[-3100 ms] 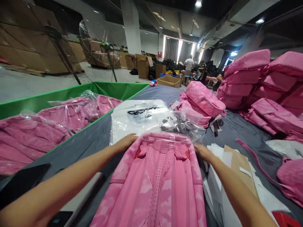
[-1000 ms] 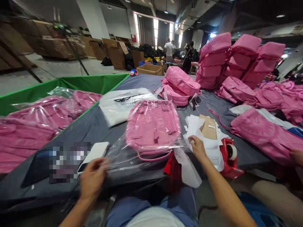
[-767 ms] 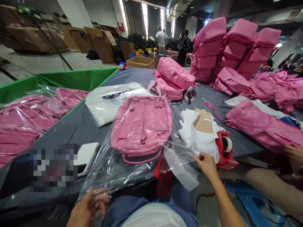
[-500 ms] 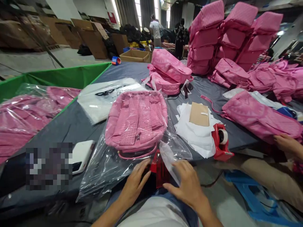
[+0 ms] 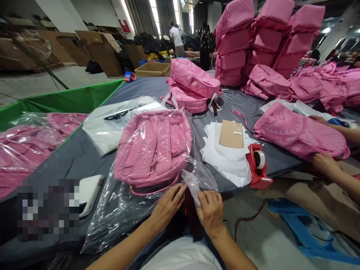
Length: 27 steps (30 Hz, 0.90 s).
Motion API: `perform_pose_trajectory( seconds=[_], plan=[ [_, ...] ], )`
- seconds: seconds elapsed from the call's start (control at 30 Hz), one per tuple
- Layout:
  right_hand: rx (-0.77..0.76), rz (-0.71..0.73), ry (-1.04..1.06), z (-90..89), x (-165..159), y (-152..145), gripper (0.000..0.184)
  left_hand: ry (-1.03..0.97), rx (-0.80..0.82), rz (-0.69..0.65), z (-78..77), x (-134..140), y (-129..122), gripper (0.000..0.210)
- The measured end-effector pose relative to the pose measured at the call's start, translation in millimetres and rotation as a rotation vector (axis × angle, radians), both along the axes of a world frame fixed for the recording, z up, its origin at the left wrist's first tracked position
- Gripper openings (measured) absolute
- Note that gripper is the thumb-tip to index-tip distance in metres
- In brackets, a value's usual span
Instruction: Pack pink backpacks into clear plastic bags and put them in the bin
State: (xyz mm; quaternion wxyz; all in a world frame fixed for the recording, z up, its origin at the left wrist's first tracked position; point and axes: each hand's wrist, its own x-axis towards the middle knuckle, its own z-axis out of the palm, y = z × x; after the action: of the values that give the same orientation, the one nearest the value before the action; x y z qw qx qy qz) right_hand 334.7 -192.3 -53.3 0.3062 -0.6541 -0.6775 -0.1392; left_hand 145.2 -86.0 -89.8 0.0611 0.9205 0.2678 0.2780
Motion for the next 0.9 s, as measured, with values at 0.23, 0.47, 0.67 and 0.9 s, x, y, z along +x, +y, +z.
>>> perform_pose_trajectory(
  seconds=[0.23, 0.47, 0.67, 0.9],
  plan=[
    [-0.037, 0.197, 0.116, 8.9, -21.5, -26.5, 0.023, 0.196, 0.244, -0.511, 31.2, 4.9, 32.7, 0.045],
    [-0.026, 0.115, 0.432, 2.7, 10.2, -30.0, 0.018, 0.120, 0.333, -0.715, 50.8, 5.5, 44.1, 0.022],
    [-0.131, 0.142, 0.237, -30.1, 16.4, -2.6, 0.035, 0.204, 0.309, -0.725, 53.6, 16.5, 43.6, 0.028],
    [-0.115, -0.067, 0.402, -63.6, 5.6, -7.4, 0.023, 0.221, 0.290, -0.728, 80.8, 12.8, 42.2, 0.037]
  ],
)
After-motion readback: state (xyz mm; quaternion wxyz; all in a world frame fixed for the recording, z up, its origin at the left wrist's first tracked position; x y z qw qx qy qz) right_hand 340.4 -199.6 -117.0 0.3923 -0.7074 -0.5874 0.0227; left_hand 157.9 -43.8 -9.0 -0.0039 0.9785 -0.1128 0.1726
